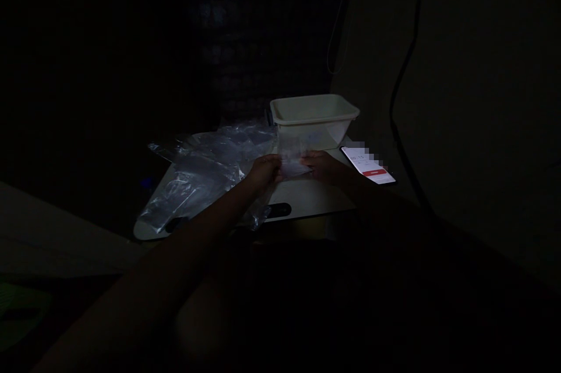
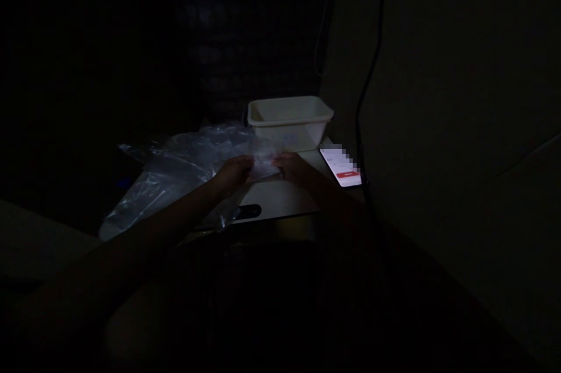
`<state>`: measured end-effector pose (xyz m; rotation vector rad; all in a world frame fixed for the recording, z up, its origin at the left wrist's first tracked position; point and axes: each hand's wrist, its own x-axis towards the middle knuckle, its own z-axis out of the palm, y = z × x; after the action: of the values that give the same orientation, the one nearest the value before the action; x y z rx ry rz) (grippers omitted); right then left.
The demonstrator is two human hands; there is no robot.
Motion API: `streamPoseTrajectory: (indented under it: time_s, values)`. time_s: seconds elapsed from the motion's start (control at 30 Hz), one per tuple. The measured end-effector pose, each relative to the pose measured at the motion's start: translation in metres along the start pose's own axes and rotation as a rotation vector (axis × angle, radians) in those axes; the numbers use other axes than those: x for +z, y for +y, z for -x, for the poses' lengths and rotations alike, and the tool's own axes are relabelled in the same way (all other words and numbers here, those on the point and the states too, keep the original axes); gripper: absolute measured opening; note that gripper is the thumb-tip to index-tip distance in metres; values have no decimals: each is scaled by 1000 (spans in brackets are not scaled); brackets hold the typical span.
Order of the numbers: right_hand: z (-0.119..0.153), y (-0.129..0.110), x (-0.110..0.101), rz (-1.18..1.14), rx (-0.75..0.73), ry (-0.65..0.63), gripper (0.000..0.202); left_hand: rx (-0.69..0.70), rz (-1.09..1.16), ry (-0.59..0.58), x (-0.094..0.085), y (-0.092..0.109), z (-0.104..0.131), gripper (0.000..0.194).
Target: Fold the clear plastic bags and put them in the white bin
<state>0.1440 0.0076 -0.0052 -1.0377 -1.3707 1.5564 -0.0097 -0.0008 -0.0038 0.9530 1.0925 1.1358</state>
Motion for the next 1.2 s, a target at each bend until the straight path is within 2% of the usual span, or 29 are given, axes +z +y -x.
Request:
streamPoseTrajectory:
  time_s: [0.2,0.37,0.43,0.53,0.63,0.7,0.77,0.83,0.93,1.03,1.2]
  values:
    - [-2,5,-9,-69,-16,-131,18,2,25,-44,1,1,3,15]
    - [-2,11,-23,133,-139,-100,26,-13,-5,-35,1,1,3,20]
    - [-3,14,-29,236,-199,-78,29,24,-32,-22,-1,-1,-1,19]
    - [-6,17,-37,435,-235,18,27,166,-294,28,-6,-8,-8,15]
    - [-8,17,-39,615,-240,159,26,271,-561,44,-9,-13,-11,20]
    - [-7,16,-34,688,-241,245,29,304,-742,-10,-9,-15,-8,29]
    - [-4,16,-23,816,-266,294,34,332,-1066,-100,-6,-16,-2,41]
    - [1,17,-10,1061,-339,253,38,352,-1405,-200,-2,-18,5,50]
    - [8,21,7,1366,-432,134,42,397,-1673,-293,3,-21,14,53]
    - [13,27,16,1531,-436,71,46,424,-1774,-319,6,-23,18,54]
    - [12,36,17,1595,-395,56,47,427,-1823,-333,7,-25,20,58]
